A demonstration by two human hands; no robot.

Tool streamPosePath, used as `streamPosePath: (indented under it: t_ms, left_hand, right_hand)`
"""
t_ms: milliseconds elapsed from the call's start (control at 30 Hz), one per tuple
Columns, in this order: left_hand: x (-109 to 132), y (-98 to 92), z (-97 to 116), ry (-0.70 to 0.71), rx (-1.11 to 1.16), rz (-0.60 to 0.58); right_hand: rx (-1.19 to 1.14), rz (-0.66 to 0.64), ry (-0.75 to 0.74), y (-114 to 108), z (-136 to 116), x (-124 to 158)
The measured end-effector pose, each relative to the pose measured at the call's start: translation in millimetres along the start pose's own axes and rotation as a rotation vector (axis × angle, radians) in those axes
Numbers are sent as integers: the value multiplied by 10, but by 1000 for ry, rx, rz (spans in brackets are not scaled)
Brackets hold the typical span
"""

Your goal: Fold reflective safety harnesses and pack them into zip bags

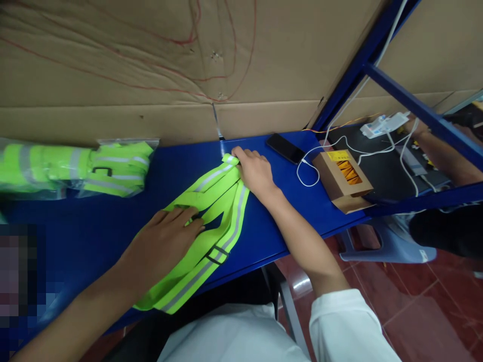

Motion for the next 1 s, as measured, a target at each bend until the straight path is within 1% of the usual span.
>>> streamPosePath:
  t_ms: [67, 167, 233, 300, 333, 367, 433, 500, 567, 600, 667, 733, 833, 900, 933, 1000]
  left_hand:
    - [73, -39, 57, 19, 12, 67]
    - [143, -234, 113, 24, 45, 225]
    - [129, -380, 72, -16, 87, 314]
    - [63, -452, -45, -104, 128, 358]
    - [18, -437, -119, -160, 145, 354]
    - [-33, -380, -185, -208, 163, 326]
    - [-136, -154, -244, -240, 202, 203]
    - [-196, 114, -167, -171, 242, 64]
    - [-176, 272, -48, -102, 263, 23]
    - [-146, 300, -4, -91, 264, 39]
    - [-76, 303, 53, -108, 260, 84]
    - [-21, 276, 85, -131, 264, 107]
    - [3, 169, 104, -107, 279, 119]
    - [-37, 49, 65, -54, 307, 137]
    - [-82, -14, 36, -6, 329, 145]
    - [-218, -134, -48, 118, 383, 171]
  right_hand:
    - [1, -3, 2, 8, 4, -4]
    - [2, -7, 7, 12, -8, 4]
    - [7, -12, 8, 11, -34, 19]
    - [19, -21, 2, 13, -72, 37]
    - [29, -25, -1, 17, -91, 45]
    - [41, -30, -3, 25, -110, 52]
    - [63, -39, -3, 48, -144, 58]
    - [79, -44, 0, 79, -178, 57]
    - [95, -49, -5, 107, -221, 56]
    - [108, -55, -14, 118, -247, 58]
    - [129, -85, -57, 131, -298, 73]
    - [94, -142, -134, 132, -333, 104]
    - [-129, -208, -279, 74, -329, 151]
    - [-302, -212, -321, 27, -262, 139]
    - [-360, -211, -315, 24, -214, 116]
    - [-402, -213, -275, 67, -121, 57]
Point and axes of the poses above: each hand's wrist, its own x-axis away from the middle knuckle, its own y-axis out of the palm, z = x × y, the point moved 9 cm from there along -x, towards the middle knuckle, and after that the axes turned 8 degrees about -z, right-handed, at the moved point
